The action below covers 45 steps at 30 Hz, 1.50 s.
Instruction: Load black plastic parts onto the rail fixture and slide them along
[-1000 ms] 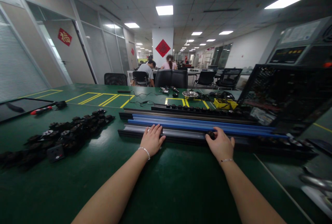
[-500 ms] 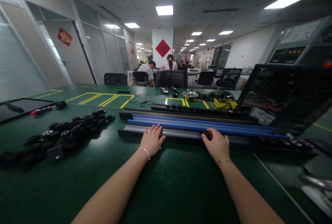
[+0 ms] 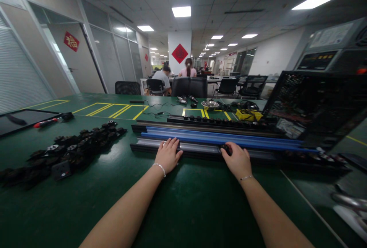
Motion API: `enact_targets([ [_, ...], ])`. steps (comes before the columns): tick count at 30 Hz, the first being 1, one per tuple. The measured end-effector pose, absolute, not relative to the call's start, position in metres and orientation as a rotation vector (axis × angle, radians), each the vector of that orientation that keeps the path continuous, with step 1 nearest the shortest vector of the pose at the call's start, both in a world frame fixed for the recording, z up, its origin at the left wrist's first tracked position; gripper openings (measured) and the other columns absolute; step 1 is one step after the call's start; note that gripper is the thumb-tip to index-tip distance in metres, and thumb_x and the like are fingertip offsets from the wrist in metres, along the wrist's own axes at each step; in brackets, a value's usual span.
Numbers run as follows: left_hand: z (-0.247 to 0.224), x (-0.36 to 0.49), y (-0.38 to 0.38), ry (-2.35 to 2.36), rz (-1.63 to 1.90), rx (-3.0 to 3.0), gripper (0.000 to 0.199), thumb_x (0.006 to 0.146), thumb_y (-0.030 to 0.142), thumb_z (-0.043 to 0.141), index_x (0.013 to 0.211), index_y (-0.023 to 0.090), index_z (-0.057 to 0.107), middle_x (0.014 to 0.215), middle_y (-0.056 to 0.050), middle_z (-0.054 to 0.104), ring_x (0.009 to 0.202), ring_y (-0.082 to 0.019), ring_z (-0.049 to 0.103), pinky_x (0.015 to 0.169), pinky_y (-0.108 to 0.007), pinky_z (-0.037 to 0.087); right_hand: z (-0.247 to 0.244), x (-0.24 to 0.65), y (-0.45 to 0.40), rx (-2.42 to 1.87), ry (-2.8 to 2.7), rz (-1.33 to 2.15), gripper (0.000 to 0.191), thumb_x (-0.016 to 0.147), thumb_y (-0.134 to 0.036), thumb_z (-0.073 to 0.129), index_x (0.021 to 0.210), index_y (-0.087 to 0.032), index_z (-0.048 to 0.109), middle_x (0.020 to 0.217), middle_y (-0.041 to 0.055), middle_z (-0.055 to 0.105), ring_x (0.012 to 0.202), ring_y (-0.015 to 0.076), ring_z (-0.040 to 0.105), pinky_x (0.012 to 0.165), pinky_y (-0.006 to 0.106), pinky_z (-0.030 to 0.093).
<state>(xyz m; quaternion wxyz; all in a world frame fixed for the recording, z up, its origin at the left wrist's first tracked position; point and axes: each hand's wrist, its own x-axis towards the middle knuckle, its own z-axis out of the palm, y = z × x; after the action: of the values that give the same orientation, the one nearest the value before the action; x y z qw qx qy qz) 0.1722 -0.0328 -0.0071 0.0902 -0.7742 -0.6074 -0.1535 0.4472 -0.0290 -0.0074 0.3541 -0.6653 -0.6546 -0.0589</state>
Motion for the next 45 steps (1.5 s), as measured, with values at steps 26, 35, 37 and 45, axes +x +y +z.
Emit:
enact_targets([
  [26,-0.01,0.171,-0.032,-1.784,-0.471,-2.282,0.052,0.088,0.048,0.025,0.131,0.024,0.039,0.139,-0.002,0.039,0.13,-0.021,0.029,0.106,-0.043,0.024,-0.006,0.438,-0.029,-1.608,-1.814,-0.09,0.026,0.078,-0.031,0.046,0.099,-0.02,0.056,0.092,0.0046,0.065,0.085,0.0193,0.059,0.089,0.041,0.036],
  [35,-0.011,0.171,-0.031,-1.786,-0.474,-2.291,0.052,0.088,0.048,0.023,0.131,0.023,0.039,0.14,-0.001,0.038,0.13,-0.021,0.029,0.106,-0.043,0.023,-0.005,0.435,-0.031,-1.6,-1.889,-0.035,0.029,0.079,-0.029,0.044,0.104,-0.02,0.055,0.096,0.005,0.065,0.087,0.0192,0.059,0.095,0.042,0.032],
  [37,-0.011,0.171,-0.031,-1.788,-0.474,-2.291,0.052,0.088,0.048,0.023,0.131,0.023,0.039,0.14,-0.001,0.038,0.13,-0.021,0.028,0.106,-0.043,0.023,-0.003,0.434,-0.031,-1.604,-1.888,-0.031,0.029,0.079,-0.029,0.044,0.104,-0.019,0.055,0.096,0.0052,0.065,0.087,0.019,0.059,0.094,0.041,0.034],
  [45,-0.011,0.171,-0.032,-1.784,-0.475,-2.291,0.053,0.088,0.048,0.023,0.131,0.022,0.039,0.139,-0.002,0.039,0.13,-0.021,0.029,0.106,-0.043,0.023,-0.001,0.434,-0.034,-1.583,-1.878,-0.041,0.031,0.077,-0.028,0.045,0.104,-0.019,0.057,0.093,0.0051,0.065,0.083,0.0182,0.058,0.082,0.034,0.042],
])
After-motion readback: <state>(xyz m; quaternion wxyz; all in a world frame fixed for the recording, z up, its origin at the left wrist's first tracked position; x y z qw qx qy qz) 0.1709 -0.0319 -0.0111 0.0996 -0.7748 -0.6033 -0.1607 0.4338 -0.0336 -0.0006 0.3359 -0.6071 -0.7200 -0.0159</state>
